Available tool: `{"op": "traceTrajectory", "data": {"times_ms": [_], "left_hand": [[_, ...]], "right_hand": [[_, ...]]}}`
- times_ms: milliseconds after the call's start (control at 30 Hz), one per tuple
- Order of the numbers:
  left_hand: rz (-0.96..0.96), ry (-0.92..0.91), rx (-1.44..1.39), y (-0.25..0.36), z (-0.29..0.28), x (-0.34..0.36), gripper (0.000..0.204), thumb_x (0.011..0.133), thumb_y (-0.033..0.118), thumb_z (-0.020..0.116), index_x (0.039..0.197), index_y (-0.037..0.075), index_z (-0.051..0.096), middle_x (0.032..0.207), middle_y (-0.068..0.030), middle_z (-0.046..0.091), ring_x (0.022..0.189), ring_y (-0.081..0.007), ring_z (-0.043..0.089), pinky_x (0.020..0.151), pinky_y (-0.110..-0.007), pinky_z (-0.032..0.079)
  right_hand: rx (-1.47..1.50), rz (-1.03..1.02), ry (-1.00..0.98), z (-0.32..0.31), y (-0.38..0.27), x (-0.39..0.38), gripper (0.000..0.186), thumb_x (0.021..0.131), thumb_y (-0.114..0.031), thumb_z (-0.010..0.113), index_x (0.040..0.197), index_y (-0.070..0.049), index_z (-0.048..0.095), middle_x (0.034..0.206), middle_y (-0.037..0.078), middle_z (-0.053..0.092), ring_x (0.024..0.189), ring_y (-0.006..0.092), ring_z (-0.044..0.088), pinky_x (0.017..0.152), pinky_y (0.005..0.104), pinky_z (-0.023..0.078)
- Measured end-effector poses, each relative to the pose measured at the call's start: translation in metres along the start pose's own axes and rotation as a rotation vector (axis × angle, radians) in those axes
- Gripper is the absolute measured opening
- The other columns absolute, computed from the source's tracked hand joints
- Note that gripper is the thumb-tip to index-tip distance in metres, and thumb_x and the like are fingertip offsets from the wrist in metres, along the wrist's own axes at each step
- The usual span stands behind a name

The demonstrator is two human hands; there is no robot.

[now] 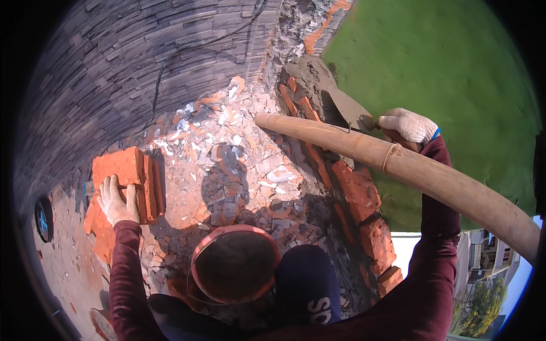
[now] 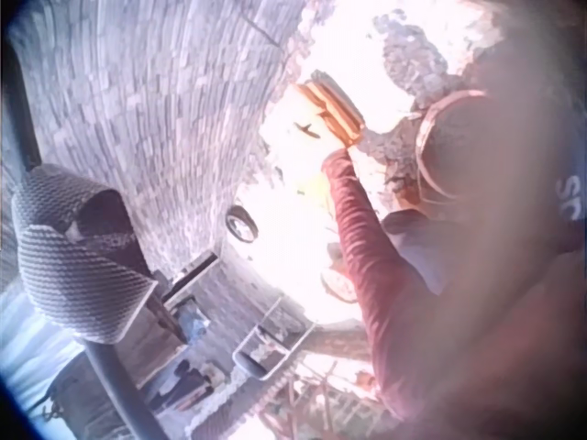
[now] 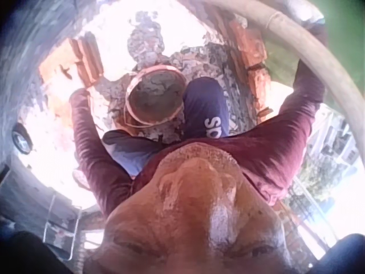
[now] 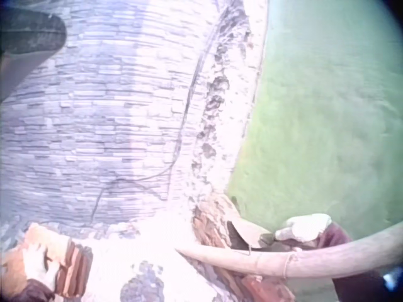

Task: The person scoops mortar from a bucket with a trowel, spreads it on a brick wall, and places bricks into the mortar. The person repeats this process, adding bricks and mortar to extend the wall.

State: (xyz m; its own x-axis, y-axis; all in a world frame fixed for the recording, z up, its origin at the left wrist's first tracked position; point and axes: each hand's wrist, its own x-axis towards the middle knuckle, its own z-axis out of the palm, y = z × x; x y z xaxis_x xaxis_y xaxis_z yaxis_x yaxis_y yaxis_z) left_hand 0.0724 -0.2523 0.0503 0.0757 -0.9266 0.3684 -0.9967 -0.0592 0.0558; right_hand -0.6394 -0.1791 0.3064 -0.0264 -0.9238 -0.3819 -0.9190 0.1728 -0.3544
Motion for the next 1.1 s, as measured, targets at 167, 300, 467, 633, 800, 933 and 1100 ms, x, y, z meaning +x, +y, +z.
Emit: {"op": "traceTrajectory", "data": {"times_ms": [167,300,467,633,800,933,1100], "left_hand": [[-0.021,-0.022,-0.025,0.006,0.001,0.001,0.064,0.099,0.048,0.063,0.151,0.012,0.051,0.159,-0.0141,0.046,0.152,-0.0340,0.035,0.126,-0.053,0.019],[-0.010,0.011,-0.013,0.000,0.000,0.002,0.064,0.098,0.047,0.064,0.150,0.012,0.052,0.158,-0.0143,0.047,0.152,-0.0337,0.035,0.126,-0.053,0.019],[-0.005,0.013,-0.001,-0.004,0.001,-0.001,0.063,0.099,0.049,0.062,0.150,0.012,0.053,0.158,-0.0138,0.047,0.151,-0.0331,0.036,0.126,-0.053,0.019],[0.007,0.022,-0.005,-0.007,-0.001,-0.001,0.061,0.100,0.049,0.060,0.148,0.011,0.054,0.157,-0.0133,0.048,0.150,-0.0335,0.037,0.125,-0.052,0.021],[0.018,-0.002,-0.010,0.007,0.007,0.002,0.061,0.100,0.048,0.060,0.149,0.012,0.053,0.157,-0.0129,0.048,0.150,-0.0329,0.037,0.125,-0.052,0.021],[-0.007,-0.012,0.039,-0.013,-0.007,0.000,0.063,0.100,0.049,0.059,0.150,0.012,0.052,0.158,-0.0132,0.047,0.150,-0.0323,0.037,0.125,-0.052,0.021],[-0.006,-0.025,0.056,-0.003,-0.002,0.004,0.062,0.100,0.049,0.060,0.149,0.012,0.052,0.157,-0.0129,0.047,0.149,-0.0322,0.038,0.125,-0.052,0.021]], "right_hand": [[0.412,0.183,0.110,-0.015,-0.034,0.077,0.035,0.103,-0.032,0.054,0.081,-0.006,0.060,0.064,0.001,0.057,0.047,0.0101,0.051,0.041,0.0285,0.042],[0.237,0.118,0.039,-0.009,-0.032,0.095,0.030,0.103,-0.028,0.057,0.087,-0.004,0.064,0.070,0.001,0.060,0.051,0.0099,0.054,0.045,0.0279,0.045],[-0.049,-0.010,-0.050,-0.009,-0.039,0.063,0.036,0.104,-0.035,0.055,0.093,-0.004,0.070,0.070,0.001,0.061,0.053,0.0109,0.057,0.047,0.0298,0.048],[-0.048,0.079,-0.137,-0.002,-0.037,0.025,0.033,0.103,-0.034,0.056,0.098,-0.005,0.071,0.076,0.006,0.065,0.061,0.0160,0.061,0.056,0.0347,0.054],[0.060,-0.313,0.130,0.035,0.058,-0.021,0.035,0.096,-0.035,0.065,0.112,-0.005,0.074,0.106,0.017,0.075,0.102,0.0275,0.071,0.092,0.0414,0.055],[0.051,0.045,0.084,0.044,-0.035,-0.062,0.037,0.093,-0.032,0.068,0.118,-0.005,0.073,0.121,0.020,0.072,0.106,0.0331,0.071,0.090,0.0417,0.055],[-0.480,-0.244,0.116,0.014,-0.007,0.004,0.023,0.089,-0.024,0.069,0.100,-0.004,0.069,0.094,0.020,0.069,0.088,0.0385,0.069,0.075,0.0457,0.054]]}}
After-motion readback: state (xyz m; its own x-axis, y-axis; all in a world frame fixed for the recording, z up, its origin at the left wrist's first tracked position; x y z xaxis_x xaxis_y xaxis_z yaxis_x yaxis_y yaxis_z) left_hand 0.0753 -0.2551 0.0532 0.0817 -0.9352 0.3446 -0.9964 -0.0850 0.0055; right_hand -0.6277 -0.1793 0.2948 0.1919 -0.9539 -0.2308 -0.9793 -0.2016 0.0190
